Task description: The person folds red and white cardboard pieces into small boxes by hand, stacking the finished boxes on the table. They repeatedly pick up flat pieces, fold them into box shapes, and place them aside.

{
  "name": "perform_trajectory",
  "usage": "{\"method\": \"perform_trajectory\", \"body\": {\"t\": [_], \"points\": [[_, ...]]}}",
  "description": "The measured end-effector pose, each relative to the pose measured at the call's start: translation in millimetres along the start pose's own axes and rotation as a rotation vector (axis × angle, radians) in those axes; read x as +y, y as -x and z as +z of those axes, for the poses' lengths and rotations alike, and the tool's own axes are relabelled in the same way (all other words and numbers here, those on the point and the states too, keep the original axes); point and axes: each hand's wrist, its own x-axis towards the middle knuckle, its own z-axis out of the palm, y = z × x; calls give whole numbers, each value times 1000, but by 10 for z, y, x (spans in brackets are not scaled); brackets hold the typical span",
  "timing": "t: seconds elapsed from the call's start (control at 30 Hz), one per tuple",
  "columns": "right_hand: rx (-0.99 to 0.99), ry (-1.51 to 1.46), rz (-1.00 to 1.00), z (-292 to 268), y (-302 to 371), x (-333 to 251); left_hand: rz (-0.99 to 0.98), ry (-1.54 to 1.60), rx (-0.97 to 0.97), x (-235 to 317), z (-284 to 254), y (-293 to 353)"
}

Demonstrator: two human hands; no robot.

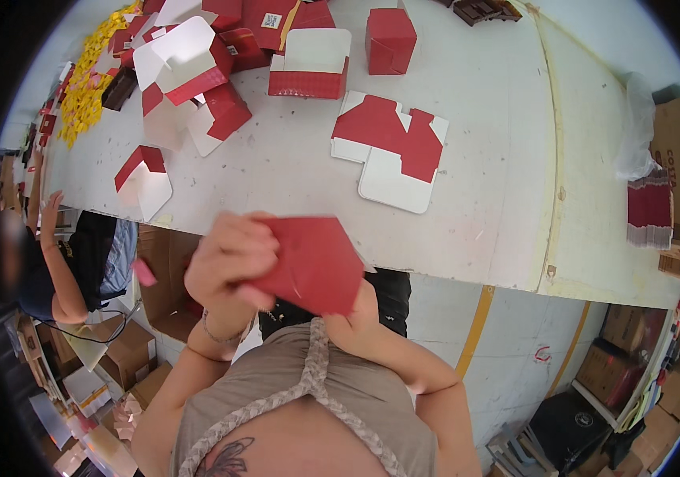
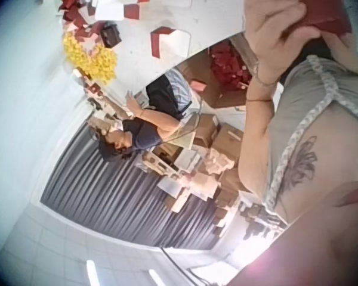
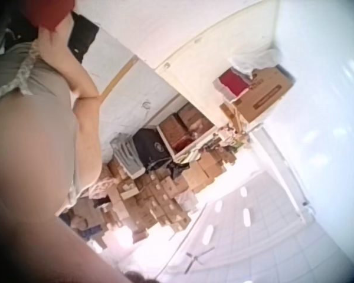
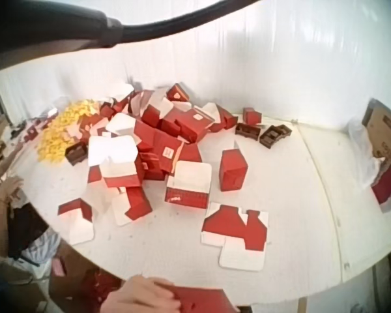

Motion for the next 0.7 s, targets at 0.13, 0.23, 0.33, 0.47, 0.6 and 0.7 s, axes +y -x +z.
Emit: {"method": "perform_trajectory", "body": {"t": [0.13, 0.23, 0.33, 0.47, 0.6, 0.7], "points": [[95, -170, 228, -2, 27, -52, 68, -270, -206, 213, 73, 50], [149, -373, 242, 60, 44, -19, 66, -587, -241, 310, 115, 17], [143, -532, 272, 84, 61, 10, 25, -702, -298, 332, 130, 40], [186, -316, 349, 65, -102, -118, 68, -569, -265, 233, 105, 90], [127, 182, 251, -30, -125, 32, -205, -240, -221, 153, 183, 117], [286, -156, 307, 97, -187, 124, -335, -262, -474, 169, 106, 93]]}}
